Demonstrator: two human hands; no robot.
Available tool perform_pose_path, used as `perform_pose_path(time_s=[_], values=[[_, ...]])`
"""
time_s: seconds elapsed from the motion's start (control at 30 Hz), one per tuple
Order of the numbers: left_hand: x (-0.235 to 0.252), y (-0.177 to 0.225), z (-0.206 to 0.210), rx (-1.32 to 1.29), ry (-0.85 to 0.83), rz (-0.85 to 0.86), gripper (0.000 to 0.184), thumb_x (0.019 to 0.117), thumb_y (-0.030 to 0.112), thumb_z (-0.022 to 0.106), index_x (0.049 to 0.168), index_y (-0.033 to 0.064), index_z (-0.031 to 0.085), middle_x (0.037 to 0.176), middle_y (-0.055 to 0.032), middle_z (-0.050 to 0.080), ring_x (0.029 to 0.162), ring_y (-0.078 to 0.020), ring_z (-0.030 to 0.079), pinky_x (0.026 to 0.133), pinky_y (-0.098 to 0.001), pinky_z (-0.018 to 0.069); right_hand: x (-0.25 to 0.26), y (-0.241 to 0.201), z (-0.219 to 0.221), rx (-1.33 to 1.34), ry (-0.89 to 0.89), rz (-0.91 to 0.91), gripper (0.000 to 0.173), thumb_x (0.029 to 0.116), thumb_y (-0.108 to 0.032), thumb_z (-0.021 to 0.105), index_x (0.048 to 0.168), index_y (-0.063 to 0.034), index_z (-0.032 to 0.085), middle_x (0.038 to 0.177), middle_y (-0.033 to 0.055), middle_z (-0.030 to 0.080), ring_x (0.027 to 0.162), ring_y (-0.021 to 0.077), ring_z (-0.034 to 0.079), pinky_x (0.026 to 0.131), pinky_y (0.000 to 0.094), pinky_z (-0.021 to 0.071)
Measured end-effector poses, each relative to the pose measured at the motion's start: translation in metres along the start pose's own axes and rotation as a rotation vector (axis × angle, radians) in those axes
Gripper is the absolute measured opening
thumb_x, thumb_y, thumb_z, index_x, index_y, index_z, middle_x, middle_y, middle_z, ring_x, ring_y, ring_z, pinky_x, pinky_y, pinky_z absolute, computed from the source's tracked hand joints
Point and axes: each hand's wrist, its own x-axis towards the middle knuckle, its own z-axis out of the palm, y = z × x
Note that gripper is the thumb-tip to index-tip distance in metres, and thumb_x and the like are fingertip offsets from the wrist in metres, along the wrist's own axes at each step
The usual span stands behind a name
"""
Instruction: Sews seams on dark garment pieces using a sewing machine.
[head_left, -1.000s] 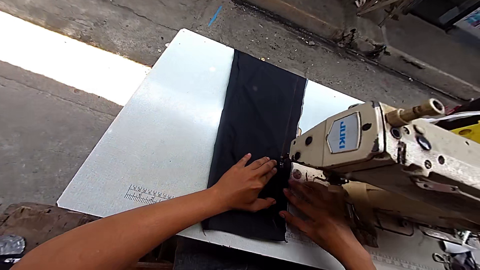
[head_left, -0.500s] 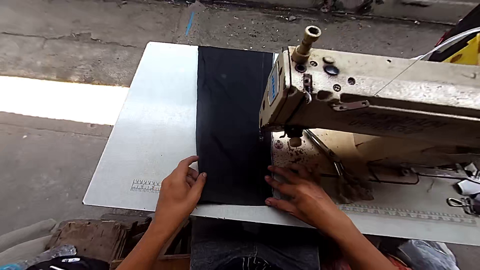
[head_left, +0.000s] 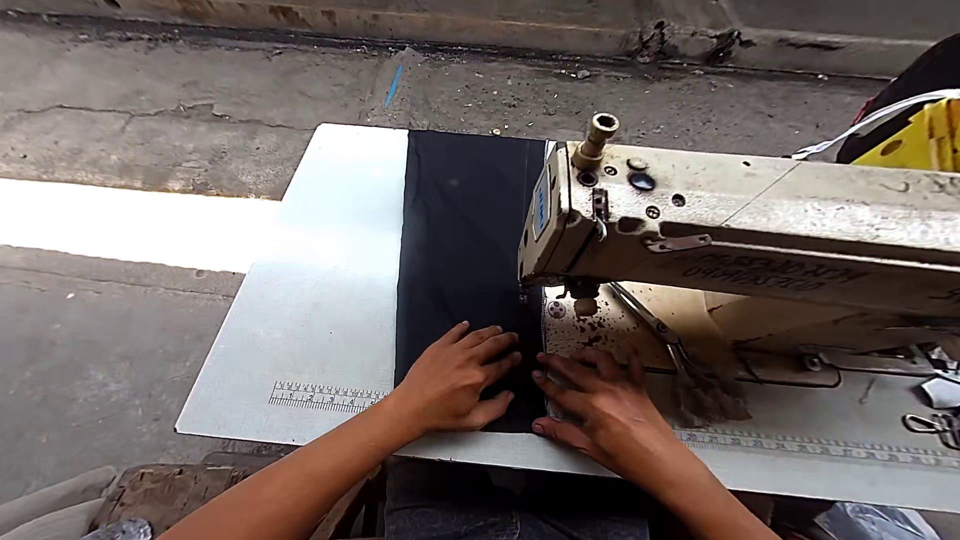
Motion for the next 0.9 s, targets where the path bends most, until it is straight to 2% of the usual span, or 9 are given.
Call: perform_pose_path(time_s=[0.13,0.27,0.37,0.5,0.63,0.77,0.9], values=[[-0.011,-0.017,0.006,-0.052,-0.003,0.002,0.053,0.1015,0.050,0.047,0.139,0.0169,0.065,0.151,-0.0113,0.056,0.139,-0.0332,0.053,0.111,-0.0613,0.0404,-0.003,0.005,0.007,-0.046,0.043,-0.007,0.050,0.0926,-0.056,0.061,0.123,-0.0188,0.075,0.140,0.0023,0.065,0.121,0.0400,0.063,0.097,0.0813,0.0294],[-0.010,-0.020,0.011,-0.047,0.011,0.001,0.052,0.1020,0.048,0.046,0.139,0.0169,0.065,0.149,-0.0095,0.057,0.136,-0.0315,0.056,0.107,-0.0599,0.0445,-0.003,0.009,0.012,-0.080,0.055,0.006,0.053,0.0960,-0.060,0.053,0.127,-0.0215,0.074,0.142,-0.0006,0.063,0.122,0.0378,0.062,0.098,0.0792,0.0302],[-0.008,-0.025,0.016,-0.029,0.019,0.008,0.052,0.1031,0.048,0.044,0.139,0.0175,0.065,0.148,-0.0071,0.059,0.137,-0.0288,0.056,0.107,-0.0598,0.0452,0.003,0.012,0.009,-0.071,0.032,0.032,0.054,0.0963,-0.060,0.053,0.128,-0.0220,0.073,0.143,0.0004,0.063,0.124,0.0391,0.061,0.098,0.0806,0.0288],[0.000,-0.037,0.018,-0.019,0.021,0.005,0.051,0.1039,0.049,0.043,0.141,0.0205,0.064,0.150,-0.0035,0.058,0.140,-0.0241,0.052,0.110,-0.0604,0.0421,0.015,0.020,0.006,-0.067,0.035,0.042,0.054,0.0965,-0.060,0.053,0.130,-0.0219,0.072,0.141,0.0007,0.063,0.122,0.0383,0.061,0.100,0.0804,0.0272],[0.010,-0.050,0.019,-0.011,0.046,0.012,0.052,0.1041,0.051,0.043,0.139,0.0208,0.066,0.150,-0.0031,0.057,0.141,-0.0224,0.051,0.112,-0.0595,0.0404,0.028,0.027,0.004,-0.073,0.029,0.049,0.057,0.0979,-0.062,0.050,0.130,-0.0209,0.072,0.141,0.0021,0.064,0.123,0.0402,0.062,0.099,0.0823,0.0273],[0.020,-0.063,0.019,0.001,0.068,0.038,0.051,0.1036,0.052,0.043,0.135,0.0209,0.068,0.150,-0.0034,0.057,0.142,-0.0220,0.050,0.114,-0.0589,0.0382,0.041,0.032,0.002,-0.043,0.015,0.086,0.057,0.0949,-0.062,0.054,0.129,-0.0204,0.073,0.138,0.0062,0.066,0.122,0.0431,0.062,0.097,0.0813,0.0291],[0.031,-0.075,0.016,-0.006,0.073,0.053,0.052,0.1028,0.053,0.044,0.132,0.0208,0.071,0.149,-0.0052,0.058,0.141,-0.0240,0.051,0.113,-0.0605,0.0376,0.052,0.038,0.000,-0.004,0.009,0.131,0.060,0.0931,-0.064,0.054,0.129,-0.0204,0.073,0.128,0.0115,0.071,0.122,0.0453,0.061,0.098,0.0807,0.0300]])
